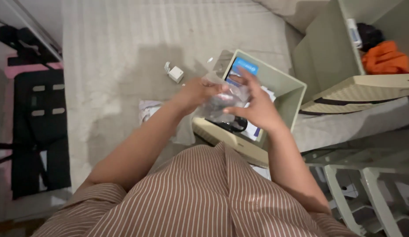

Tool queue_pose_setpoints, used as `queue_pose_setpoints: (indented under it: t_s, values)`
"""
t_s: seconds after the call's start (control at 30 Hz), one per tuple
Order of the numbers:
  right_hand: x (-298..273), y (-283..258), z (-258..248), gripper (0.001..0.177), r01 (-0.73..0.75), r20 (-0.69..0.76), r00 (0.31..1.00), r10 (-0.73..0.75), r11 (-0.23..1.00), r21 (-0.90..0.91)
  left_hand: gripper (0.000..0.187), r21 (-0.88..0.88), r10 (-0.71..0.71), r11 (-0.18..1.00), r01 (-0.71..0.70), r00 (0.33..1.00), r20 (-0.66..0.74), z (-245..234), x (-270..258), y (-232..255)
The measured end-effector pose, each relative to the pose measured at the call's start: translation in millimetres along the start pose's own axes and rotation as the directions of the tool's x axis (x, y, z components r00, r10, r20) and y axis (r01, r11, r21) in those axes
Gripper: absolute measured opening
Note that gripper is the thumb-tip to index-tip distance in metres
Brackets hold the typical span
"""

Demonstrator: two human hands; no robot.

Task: Organizing blood glucose monitoring supplies, alcohol swabs, and medication into a storage drawer.

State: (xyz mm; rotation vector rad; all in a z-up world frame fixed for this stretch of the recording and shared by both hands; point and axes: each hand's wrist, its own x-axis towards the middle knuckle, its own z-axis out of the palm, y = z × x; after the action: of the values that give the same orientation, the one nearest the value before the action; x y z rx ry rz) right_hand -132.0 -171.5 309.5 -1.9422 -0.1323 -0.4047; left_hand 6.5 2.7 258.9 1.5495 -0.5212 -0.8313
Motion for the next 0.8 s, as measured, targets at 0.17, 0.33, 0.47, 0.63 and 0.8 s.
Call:
queue_pose_setpoints:
  t_s: [0.17, 0.33, 0.47, 0.63, 0.8]
  values:
    - [-4, 43, 45, 0.064, -0.092, 0.163, 0.974, 0.158, 0.931, -0.352, 0.047, -0.021, 0.114, 0.993, -0.114, 0.993, -0.036, -32, -15, -47]
    - [-23, 84, 51, 0.039, -0.555, -0.051, 0.824, 0.565, 0.784, -0.277, 0.040, 0.004, -0.026, 1.000, 0.031, 0.904, -0.427, -103, -16, -184]
    - [-45, 113, 35, 0.033, -0.527, -0.336, 0.692, 0.639, 0.765, 0.370, 0.059, 0.303, -0.101, 0.930, 0.207, 0.938, -0.332, -83, -17, -281]
    - [-61, 128, 33, 0.030, -0.410, -0.407, 0.640, 0.652, 0.737, 0.537, 0.111, 0.351, -0.184, 0.892, 0.284, 0.939, -0.292, -19, -11, -273]
    - [-70, 115, 39, 0.029, -0.480, -0.345, 0.644, 0.683, 0.711, 0.514, 0.056, 0.418, -0.122, 0.862, 0.288, 0.917, -0.380, -13, 19, -344]
